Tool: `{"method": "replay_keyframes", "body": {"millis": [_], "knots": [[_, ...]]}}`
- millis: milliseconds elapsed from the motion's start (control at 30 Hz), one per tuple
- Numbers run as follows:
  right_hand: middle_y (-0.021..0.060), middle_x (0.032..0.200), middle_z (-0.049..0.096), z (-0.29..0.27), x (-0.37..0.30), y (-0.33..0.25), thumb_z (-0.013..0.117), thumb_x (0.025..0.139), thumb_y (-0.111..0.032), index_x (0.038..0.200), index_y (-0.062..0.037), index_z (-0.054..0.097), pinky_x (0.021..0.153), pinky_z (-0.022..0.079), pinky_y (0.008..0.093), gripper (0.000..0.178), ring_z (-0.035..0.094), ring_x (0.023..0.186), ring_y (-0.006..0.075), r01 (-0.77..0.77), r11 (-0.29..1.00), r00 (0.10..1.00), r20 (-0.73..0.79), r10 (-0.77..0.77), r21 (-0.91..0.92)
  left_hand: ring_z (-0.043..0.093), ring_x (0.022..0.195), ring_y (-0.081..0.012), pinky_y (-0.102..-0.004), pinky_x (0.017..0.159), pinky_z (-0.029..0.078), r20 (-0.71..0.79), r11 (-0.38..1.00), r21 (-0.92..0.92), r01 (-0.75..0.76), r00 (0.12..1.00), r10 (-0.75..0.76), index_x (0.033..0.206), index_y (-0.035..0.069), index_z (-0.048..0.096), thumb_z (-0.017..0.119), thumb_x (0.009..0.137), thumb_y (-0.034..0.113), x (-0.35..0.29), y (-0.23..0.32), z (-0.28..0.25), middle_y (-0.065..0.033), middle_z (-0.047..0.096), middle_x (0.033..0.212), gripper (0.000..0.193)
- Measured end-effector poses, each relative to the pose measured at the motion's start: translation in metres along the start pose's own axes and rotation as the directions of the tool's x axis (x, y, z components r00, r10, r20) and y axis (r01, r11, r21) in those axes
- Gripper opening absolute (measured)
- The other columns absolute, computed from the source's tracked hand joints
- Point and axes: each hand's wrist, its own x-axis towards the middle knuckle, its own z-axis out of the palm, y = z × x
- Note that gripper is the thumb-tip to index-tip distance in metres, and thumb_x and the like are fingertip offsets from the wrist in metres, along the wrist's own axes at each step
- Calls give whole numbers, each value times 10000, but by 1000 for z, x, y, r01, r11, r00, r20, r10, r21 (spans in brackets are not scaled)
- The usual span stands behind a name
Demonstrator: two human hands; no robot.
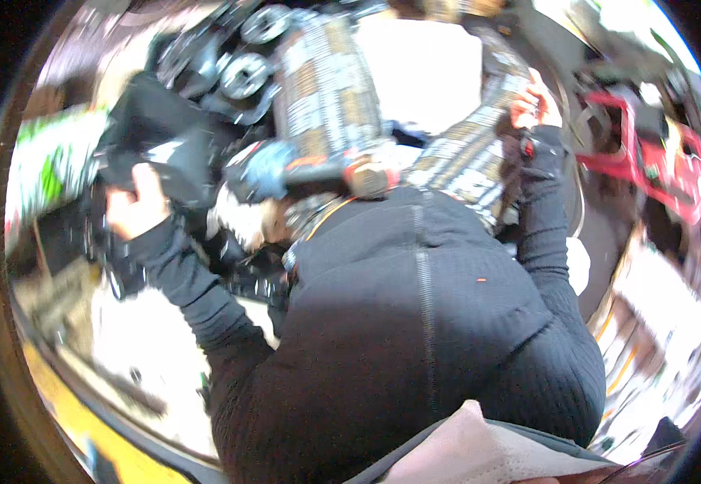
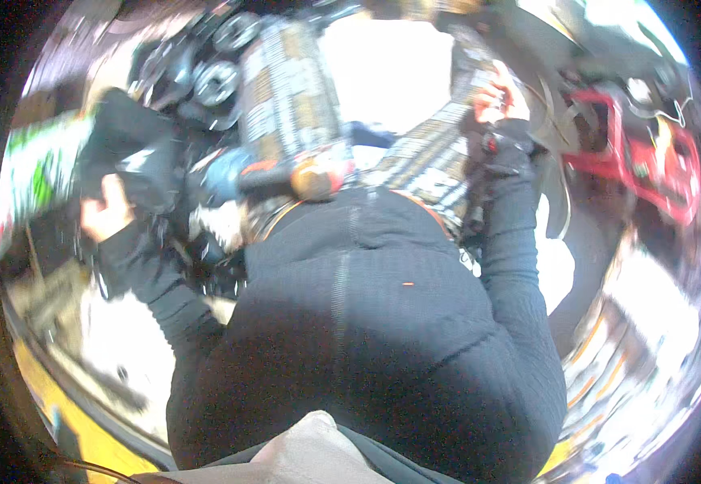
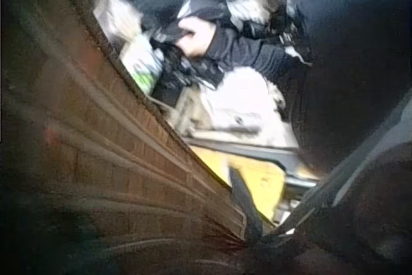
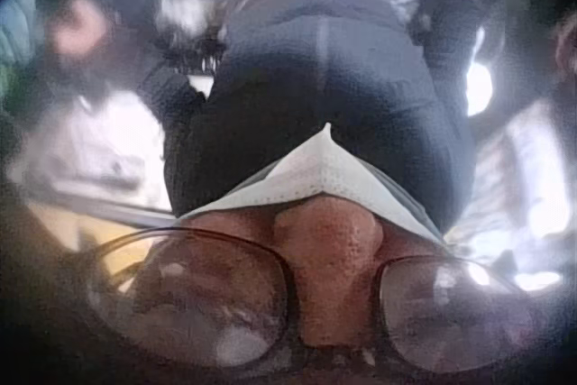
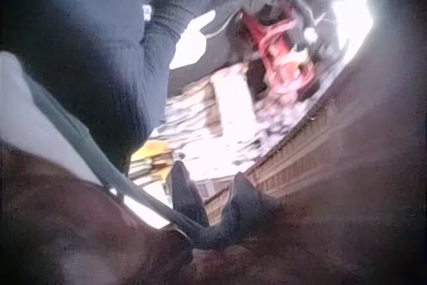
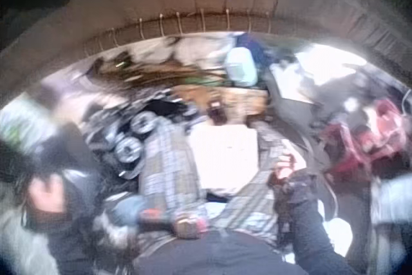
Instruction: The person uses a cordless drill to make holes in black plastic parts placed on a workbench. They repeatedly position the drill, press the trigger, and reposition the parts to drill additional holes.
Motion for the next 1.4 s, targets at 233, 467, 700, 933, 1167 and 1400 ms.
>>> {"method": "replay_keyframes", "body": {"millis": [233, 467, 700, 933, 1167, 1400], "knots": [[-78, 542, 220, -30, -170, -55, 476, 973, -268, 1250, -75, 514, 351, 204, 239, 339, 222, 387, 60, 366, 841, 662, -524, -536, -399, 647, 660, -273, -401, 596, 509, 533, 484, -325, -813, 265, 803, 1414, 134, 308, 605, 723, 73, -1, 218, 237, -129, 652, 783, 755], [53, 897, 669, -251, -267, -11, 571, 837, -497, 1093, -92, 662, 623, 487, 311, 488, 593, 670, 169, -536, 427, 270, -627, -730, -728, 674, 743, -323, -455, 642, 539, 844, 307, -290, -906, -91, 529, 1477, 129, 120, 523, 786, 174, -152, 192, 401, -182, 665, 890, 801], [102, 1003, 687, -189, -175, 20, 716, 722, -459, 1004, -149, 711, 861, 489, 359, 418, 650, 964, 262, -790, 233, 161, -559, -814, -567, 637, 893, -345, -439, 767, 509, 930, 450, -359, -818, -274, 244, 1390, 122, 339, 618, 827, 382, -143, 157, 355, -181, 639, 1003, 680], [94, 961, 695, -247, -166, 27, 721, 702, -488, 955, -144, 720, 842, 493, 360, 427, 657, 904, 262, -781, 388, -22, -600, -800, -489, 599, 564, -221, -332, 570, 485, 827, 755, -325, -569, 216, 519, 1248, 135, 554, 659, 829, 274, -65, 152, 300, -89, 624, 683, 454], [78, 860, 700, -88, -220, 4, 669, 806, -344, 929, -39, 701, 748, 491, 321, 330, 642, 785, 176, -677, 117, 163, -303, -939, -726, 635, 792, -217, -317, 745, 508, 970, 893, -243, -379, -87, 227, 1246, 39, 544, 607, 751, 67, -21, 105, 160, -129, 630, 900, 499], [59, 842, 689, 99, -90, 17, 686, 820, -242, 935, -70, 692, 659, 520, 288, 207, 660, 740, 168, -71, -563, 646, 392, -655, -824, 560, 947, -355, -423, 859, 467, 916, 743, -361, -564, -67, 395, 1386, 119, 378, 681, 653, 227, -73, 108, 153, -167, 564, 1070, 801]]}}
